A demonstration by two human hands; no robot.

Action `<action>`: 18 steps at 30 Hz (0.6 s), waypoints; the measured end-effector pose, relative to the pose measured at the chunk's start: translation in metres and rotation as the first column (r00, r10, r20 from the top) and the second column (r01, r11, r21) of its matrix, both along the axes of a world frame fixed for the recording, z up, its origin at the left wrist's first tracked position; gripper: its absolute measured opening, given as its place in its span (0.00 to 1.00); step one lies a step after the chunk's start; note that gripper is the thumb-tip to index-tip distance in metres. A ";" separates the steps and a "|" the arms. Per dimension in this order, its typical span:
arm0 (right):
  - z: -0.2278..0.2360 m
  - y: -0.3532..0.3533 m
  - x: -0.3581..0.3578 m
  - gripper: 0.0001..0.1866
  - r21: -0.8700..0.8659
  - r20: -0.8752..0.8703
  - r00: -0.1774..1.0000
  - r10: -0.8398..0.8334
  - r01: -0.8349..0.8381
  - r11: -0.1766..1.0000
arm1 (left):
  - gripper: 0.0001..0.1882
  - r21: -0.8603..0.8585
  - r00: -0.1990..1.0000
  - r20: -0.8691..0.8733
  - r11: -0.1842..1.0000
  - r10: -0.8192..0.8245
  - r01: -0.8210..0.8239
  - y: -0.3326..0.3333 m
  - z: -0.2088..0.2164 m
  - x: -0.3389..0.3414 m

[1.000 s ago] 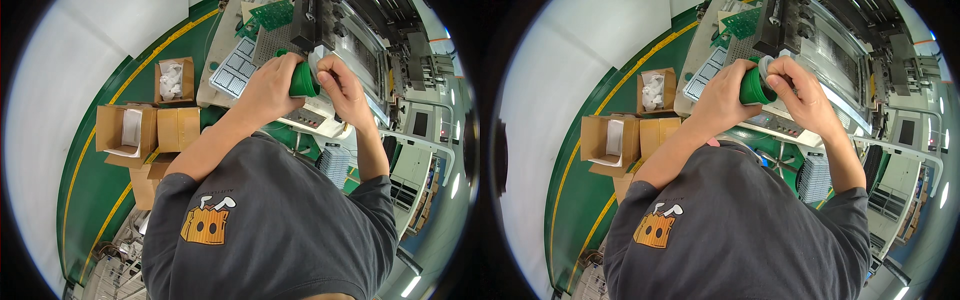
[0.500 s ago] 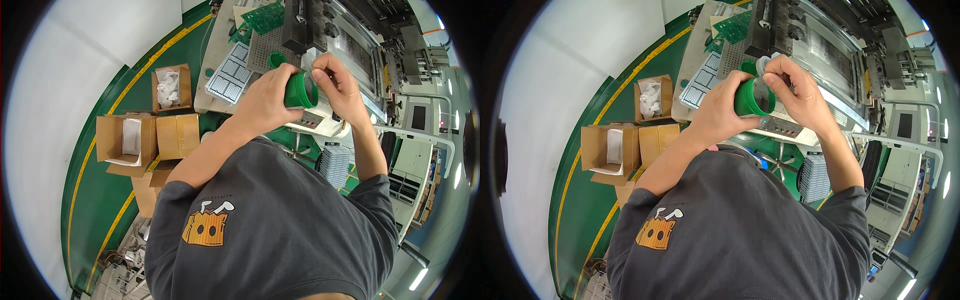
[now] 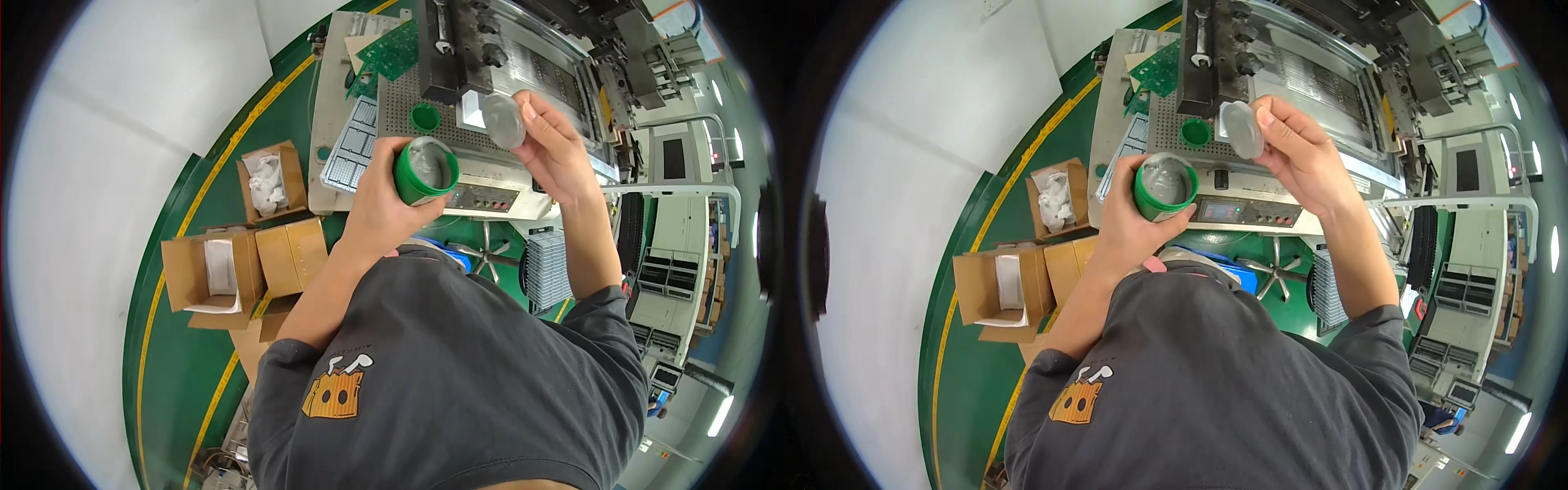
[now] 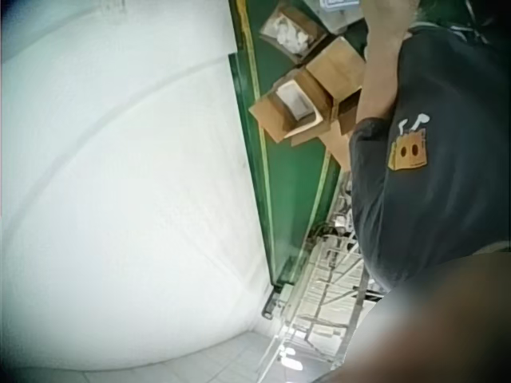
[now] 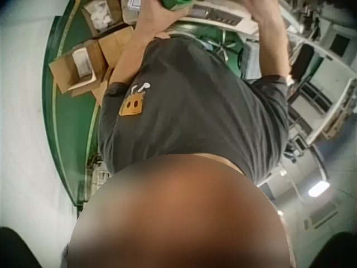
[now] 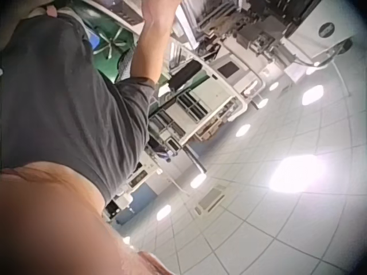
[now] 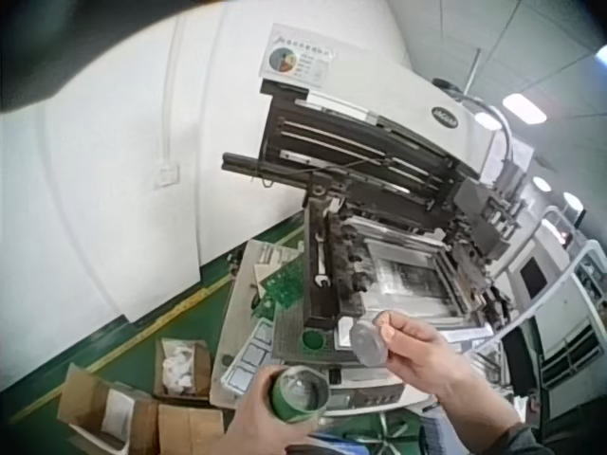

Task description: Operating surface-mount technology machinery and handling PCB components in a manufacturing environment.

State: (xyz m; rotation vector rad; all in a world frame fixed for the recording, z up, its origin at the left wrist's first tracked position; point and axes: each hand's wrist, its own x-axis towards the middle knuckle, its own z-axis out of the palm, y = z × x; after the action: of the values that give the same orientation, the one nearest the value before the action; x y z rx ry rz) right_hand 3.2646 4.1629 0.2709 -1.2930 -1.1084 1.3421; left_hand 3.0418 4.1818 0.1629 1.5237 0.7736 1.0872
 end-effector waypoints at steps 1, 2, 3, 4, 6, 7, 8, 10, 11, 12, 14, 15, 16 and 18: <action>0.002 -0.003 -0.005 0.11 -0.004 -0.114 0.993 0.004 -0.005 1.000 | 0.33 0.006 1.000 0.002 1.000 -0.006 0.006 0.001 0.001 0.002; 0.003 -0.005 -0.006 0.11 0.001 -0.112 0.994 -0.001 0.002 1.000 | 0.33 0.053 0.999 -0.034 0.998 0.019 -0.018 0.002 0.001 0.004; 0.003 -0.007 -0.007 0.12 0.044 -0.127 0.992 0.013 -0.007 0.999 | 0.34 0.100 0.997 -0.067 0.994 0.047 -0.040 0.003 0.002 0.007; 0.003 -0.010 -0.008 0.12 0.085 -0.142 0.990 0.028 -0.016 0.996 | 0.34 0.148 0.992 -0.099 0.987 0.076 -0.061 0.004 0.003 0.009; 0.001 -0.012 -0.007 0.13 0.128 -0.155 0.987 0.045 -0.025 0.991 | 0.35 0.223 0.989 -0.105 0.972 0.102 -0.077 0.006 0.004 0.013; -0.001 -0.015 -0.003 0.12 0.135 -0.148 0.986 0.077 -0.057 0.989 | 0.36 0.294 0.985 -0.109 0.951 0.130 -0.093 0.007 0.004 0.016; -0.002 -0.017 0.000 0.12 0.141 -0.141 0.984 0.109 -0.089 0.986 | 0.36 0.363 0.981 -0.112 0.925 0.159 -0.108 0.008 0.004 0.018; -0.002 -0.021 -0.001 0.12 0.146 -0.135 0.981 0.139 -0.119 0.982 | 0.37 0.400 0.982 -0.087 0.909 0.167 -0.119 0.010 0.007 0.022; -0.003 -0.024 -0.004 0.12 0.161 -0.037 0.992 0.121 -0.114 0.980 | 0.38 0.435 0.982 -0.062 0.891 0.177 -0.132 0.010 0.009 0.024; -0.003 -0.027 -0.007 0.12 0.176 0.062 0.993 0.101 -0.111 0.978 | 0.39 0.469 0.982 -0.037 0.871 0.186 -0.147 0.011 0.011 0.025; -0.002 -0.030 -0.010 0.12 0.189 0.157 0.984 0.078 -0.108 0.976 | 0.39 0.493 0.981 -0.036 0.858 0.189 -0.147 0.012 0.013 0.026; 0.000 -0.032 -0.011 0.12 0.168 0.209 0.975 0.076 -0.112 0.979 | 0.39 0.515 0.980 -0.033 0.844 0.194 -0.150 0.012 0.014 0.026; 0.002 -0.032 -0.012 0.12 0.147 0.261 0.963 0.075 -0.116 0.982 | 0.39 0.538 0.979 -0.030 0.829 0.199 -0.152 0.013 0.014 0.026; 0.005 -0.032 -0.014 0.13 0.122 0.309 0.948 0.077 -0.120 0.985 | 0.39 0.540 0.980 -0.034 0.829 0.197 -0.148 0.013 0.016 0.026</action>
State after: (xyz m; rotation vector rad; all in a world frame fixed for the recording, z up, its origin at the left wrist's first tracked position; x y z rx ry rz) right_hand 3.2501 4.1306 0.2761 -1.3852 -1.4698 1.1372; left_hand 3.0675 4.1951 0.1785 2.0122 0.7094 1.4660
